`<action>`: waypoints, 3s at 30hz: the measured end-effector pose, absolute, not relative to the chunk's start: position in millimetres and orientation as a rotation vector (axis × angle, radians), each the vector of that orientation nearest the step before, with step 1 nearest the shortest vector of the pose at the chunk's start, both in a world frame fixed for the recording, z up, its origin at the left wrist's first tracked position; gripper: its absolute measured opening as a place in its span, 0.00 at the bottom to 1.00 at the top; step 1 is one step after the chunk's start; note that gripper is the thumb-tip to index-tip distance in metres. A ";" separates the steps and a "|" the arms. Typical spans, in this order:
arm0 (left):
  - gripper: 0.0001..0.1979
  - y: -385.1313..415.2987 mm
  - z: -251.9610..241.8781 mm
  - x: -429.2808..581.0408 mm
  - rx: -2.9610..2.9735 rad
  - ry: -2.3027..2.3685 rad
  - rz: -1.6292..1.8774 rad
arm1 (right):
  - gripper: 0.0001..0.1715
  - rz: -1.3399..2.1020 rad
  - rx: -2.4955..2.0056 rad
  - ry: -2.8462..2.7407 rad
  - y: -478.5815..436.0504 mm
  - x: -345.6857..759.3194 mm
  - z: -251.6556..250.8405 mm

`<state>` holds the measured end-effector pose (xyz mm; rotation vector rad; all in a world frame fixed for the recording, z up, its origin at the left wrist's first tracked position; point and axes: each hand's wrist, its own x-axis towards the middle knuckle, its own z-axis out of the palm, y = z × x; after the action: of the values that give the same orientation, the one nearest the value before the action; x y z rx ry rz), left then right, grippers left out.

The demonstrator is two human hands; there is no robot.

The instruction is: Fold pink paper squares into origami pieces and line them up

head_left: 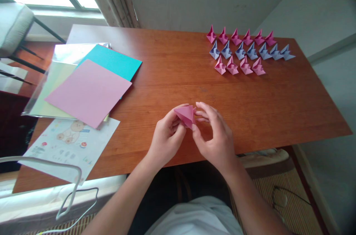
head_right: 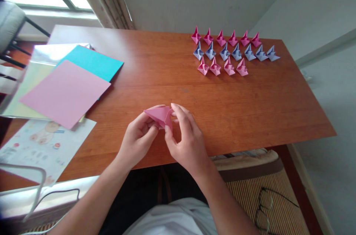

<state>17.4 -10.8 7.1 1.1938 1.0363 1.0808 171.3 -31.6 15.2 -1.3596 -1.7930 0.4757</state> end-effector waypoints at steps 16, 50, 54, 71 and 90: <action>0.22 -18.1 1.0 18.3 1.332 1.020 1.111 | 0.19 0.288 -1.431 -1.785 -28.0 164.2 14.6; 0.21 -18.1 13.5 19.7 1.722 0.887 1.182 | 0.22 0.673 -1.364 -1.519 -16.9 175.0 19.2; 0.24 -19.5 12.0 18.7 1.778 0.861 1.209 | 0.18 0.657 -1.339 -1.542 -16.8 175.6 22.0; 0.28 -15.9 12.9 16.1 1.585 0.890 1.204 | 0.19 0.592 -1.326 -1.682 -22.9 185.1 24.8; 0.16 -12.8 10.3 11.0 0.940 0.834 1.064 | 0.18 0.792 -1.238 -1.654 -31.1 185.7 29.4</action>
<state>11.0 -12.8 10.3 0.9395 0.8340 1.0639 185.7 -31.1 29.4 -1.2383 -1.6544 0.7917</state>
